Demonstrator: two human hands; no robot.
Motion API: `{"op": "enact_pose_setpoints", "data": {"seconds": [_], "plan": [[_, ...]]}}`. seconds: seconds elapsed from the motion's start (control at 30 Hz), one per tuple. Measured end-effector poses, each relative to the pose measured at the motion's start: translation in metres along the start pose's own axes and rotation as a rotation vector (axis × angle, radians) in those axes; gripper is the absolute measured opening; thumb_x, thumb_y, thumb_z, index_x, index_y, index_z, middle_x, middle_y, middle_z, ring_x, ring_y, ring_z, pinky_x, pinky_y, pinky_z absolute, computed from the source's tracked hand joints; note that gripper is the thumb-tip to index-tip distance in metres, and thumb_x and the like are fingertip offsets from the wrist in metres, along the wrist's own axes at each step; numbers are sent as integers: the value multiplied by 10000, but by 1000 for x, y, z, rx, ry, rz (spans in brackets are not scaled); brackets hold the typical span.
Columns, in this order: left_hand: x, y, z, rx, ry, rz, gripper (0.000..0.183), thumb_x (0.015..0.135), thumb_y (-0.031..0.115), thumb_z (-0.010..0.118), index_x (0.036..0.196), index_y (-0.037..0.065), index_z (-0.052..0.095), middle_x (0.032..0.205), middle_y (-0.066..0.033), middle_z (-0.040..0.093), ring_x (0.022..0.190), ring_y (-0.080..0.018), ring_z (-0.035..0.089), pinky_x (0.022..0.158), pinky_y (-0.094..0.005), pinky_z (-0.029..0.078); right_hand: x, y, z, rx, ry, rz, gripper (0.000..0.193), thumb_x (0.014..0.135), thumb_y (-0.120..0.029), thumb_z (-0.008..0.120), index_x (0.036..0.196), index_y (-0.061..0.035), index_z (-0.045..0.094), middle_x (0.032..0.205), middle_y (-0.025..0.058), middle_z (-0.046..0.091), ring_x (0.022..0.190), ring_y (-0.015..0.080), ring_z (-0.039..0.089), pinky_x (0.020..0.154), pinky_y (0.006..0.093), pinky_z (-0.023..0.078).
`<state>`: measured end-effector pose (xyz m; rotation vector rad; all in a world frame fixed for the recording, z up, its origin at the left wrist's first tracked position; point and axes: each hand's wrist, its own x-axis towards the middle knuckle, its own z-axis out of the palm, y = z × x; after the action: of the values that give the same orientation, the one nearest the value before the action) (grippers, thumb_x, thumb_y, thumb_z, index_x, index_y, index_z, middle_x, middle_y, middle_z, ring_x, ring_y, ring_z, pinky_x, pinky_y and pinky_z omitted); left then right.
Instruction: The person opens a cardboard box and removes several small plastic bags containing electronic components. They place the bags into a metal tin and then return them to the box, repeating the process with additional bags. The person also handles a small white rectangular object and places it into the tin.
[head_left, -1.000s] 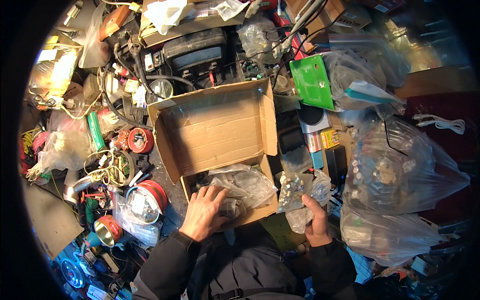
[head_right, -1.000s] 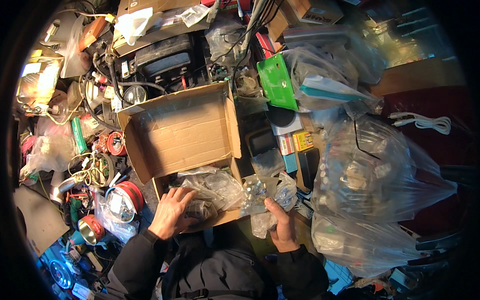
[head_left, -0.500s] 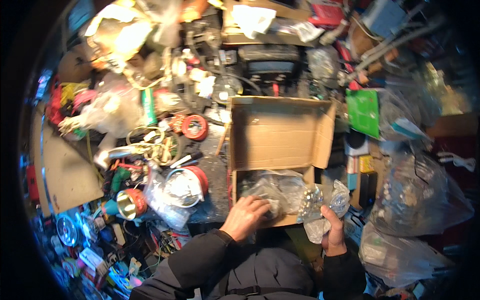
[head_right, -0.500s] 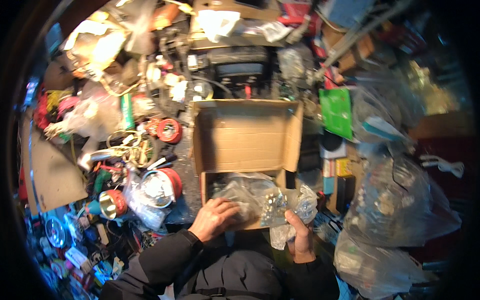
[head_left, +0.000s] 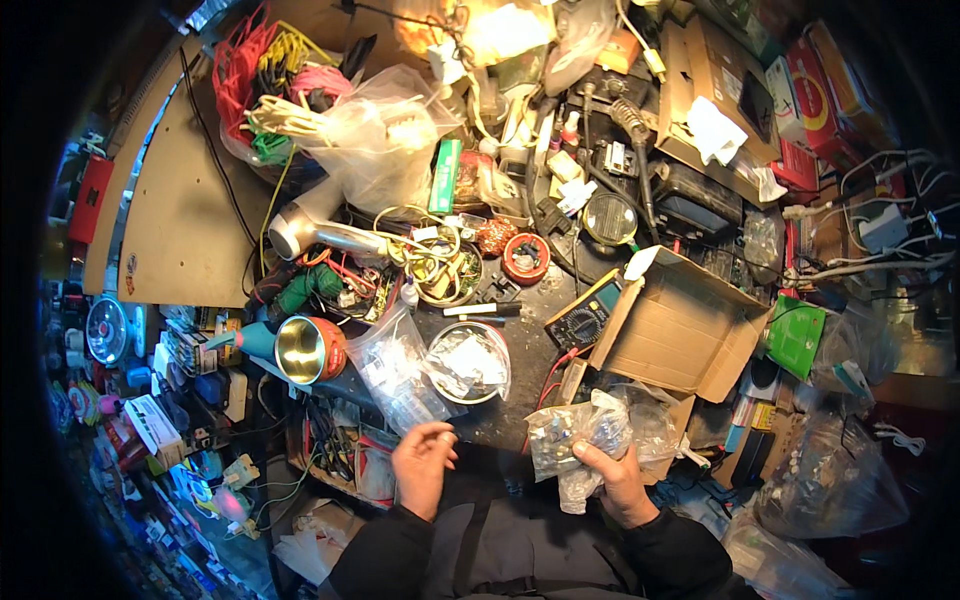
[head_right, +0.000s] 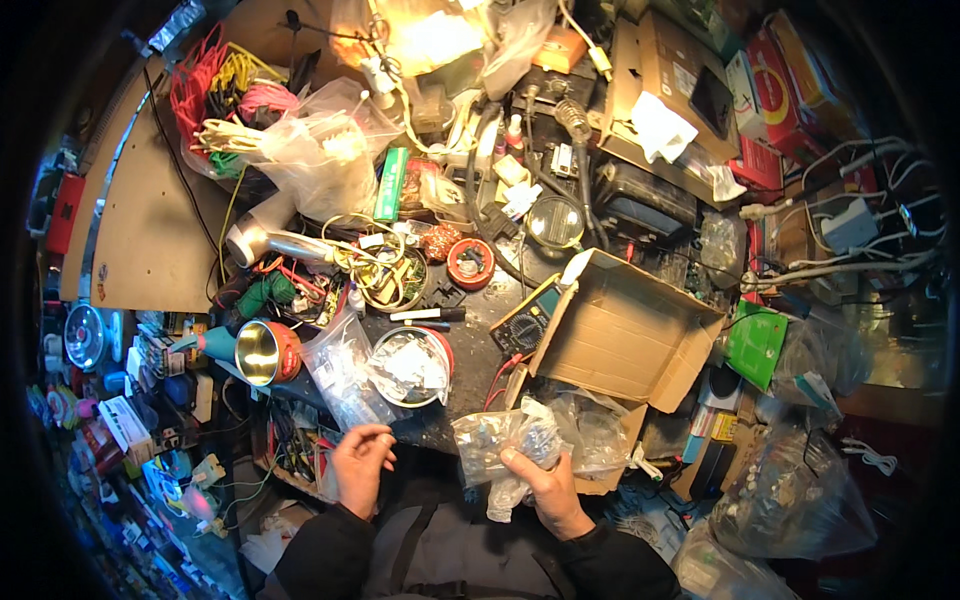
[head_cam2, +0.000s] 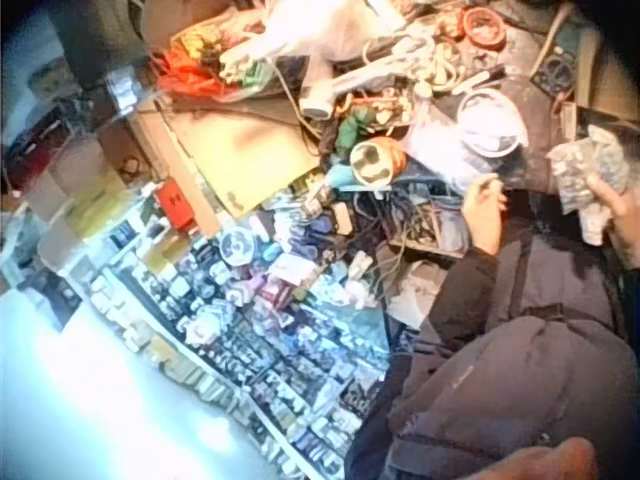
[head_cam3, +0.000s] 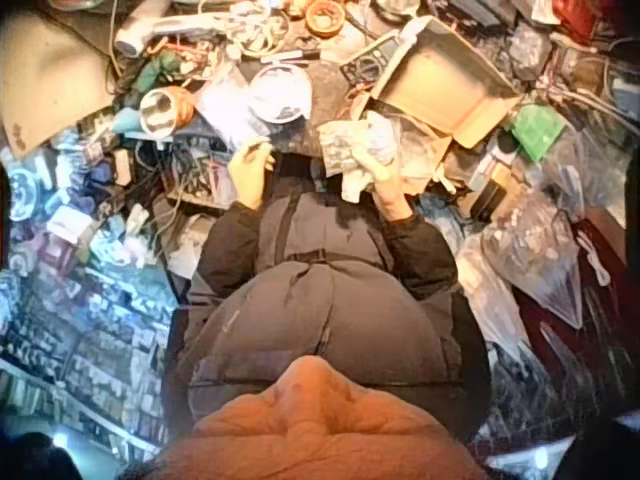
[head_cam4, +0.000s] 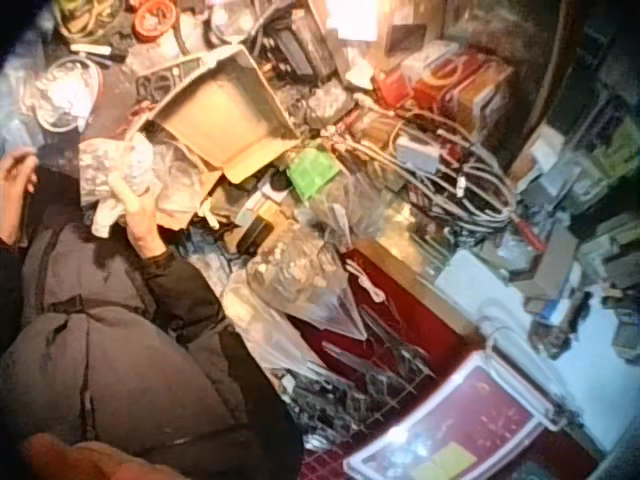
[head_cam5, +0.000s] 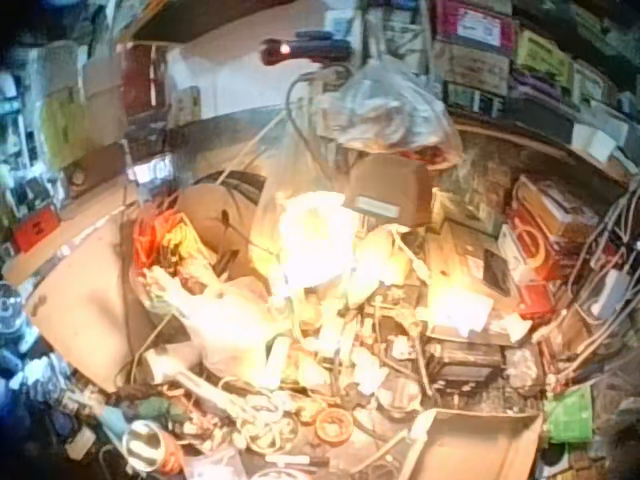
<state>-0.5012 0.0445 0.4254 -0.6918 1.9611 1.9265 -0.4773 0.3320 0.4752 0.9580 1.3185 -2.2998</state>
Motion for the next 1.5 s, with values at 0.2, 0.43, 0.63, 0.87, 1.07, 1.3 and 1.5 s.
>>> {"op": "enact_pose_setpoints", "data": {"seconds": [0.2,0.43,0.63,0.87,1.07,1.3,1.5], "plan": [[79,37,-24,831,50,794,391,858,-94,800,1230,24,774,1395,-139,721,1276,-351,696,1047,-426,582,6,14,39,-86,69,22,387,1015,-113,785,1365,33,702,1263,99,776,1123,181,732,994,360,580],[133,54,-16,552,-244,754,190,925,0,820,1108,47,797,1214,-110,827,1319,-343,707,1129,-449,545,-2,31,58,-70,161,34,373,1023,-109,780,1357,35,698,1262,95,773,1130,173,727,1000,350,574],[141,58,-22,-269,-271,27,209,1124,177,678,1259,18,673,1270,-138,801,1266,-197,737,1110,-362,530,-7,40,59,1,172,23,385,1019,-104,781,1368,31,690,1256,95,776,1120,177,734,1001,353,576],[139,50,-31,-684,-245,-232,147,1175,186,563,1284,102,614,1236,-132,785,1108,-328,818,910,-467,680,-10,35,53,33,159,12,427,1018,-96,768,1414,31,668,1269,98,776,1127,187,739,1021,355,577],[132,44,-36,-733,-254,-281,176,1193,202,542,1299,101,639,1246,-136,792,1054,-299,824,858,-451,694,-10,32,49,27,163,3,449,1015,-121,769,1424,30,666,1299,106,766,1160,198,731,1040,370,572],[129,46,-34,-747,-240,-282,178,1207,200,519,1297,101,638,1237,-123,789,1022,-287,829,829,-452,705,-6,29,45,-2,159,28,457,1006,-128,771,1423,29,669,1295,104,765,1157,201,730,1032,369,571],[123,49,-34,-675,-213,-242,169,1207,206,524,1289,104,631,1229,-113,781,1013,-288,824,831,-447,695,-4,26,47,4,152,30,427,1012,-124,767,1402,27,680,1270,98,770,1130,190,733,1016,362,573]]}}
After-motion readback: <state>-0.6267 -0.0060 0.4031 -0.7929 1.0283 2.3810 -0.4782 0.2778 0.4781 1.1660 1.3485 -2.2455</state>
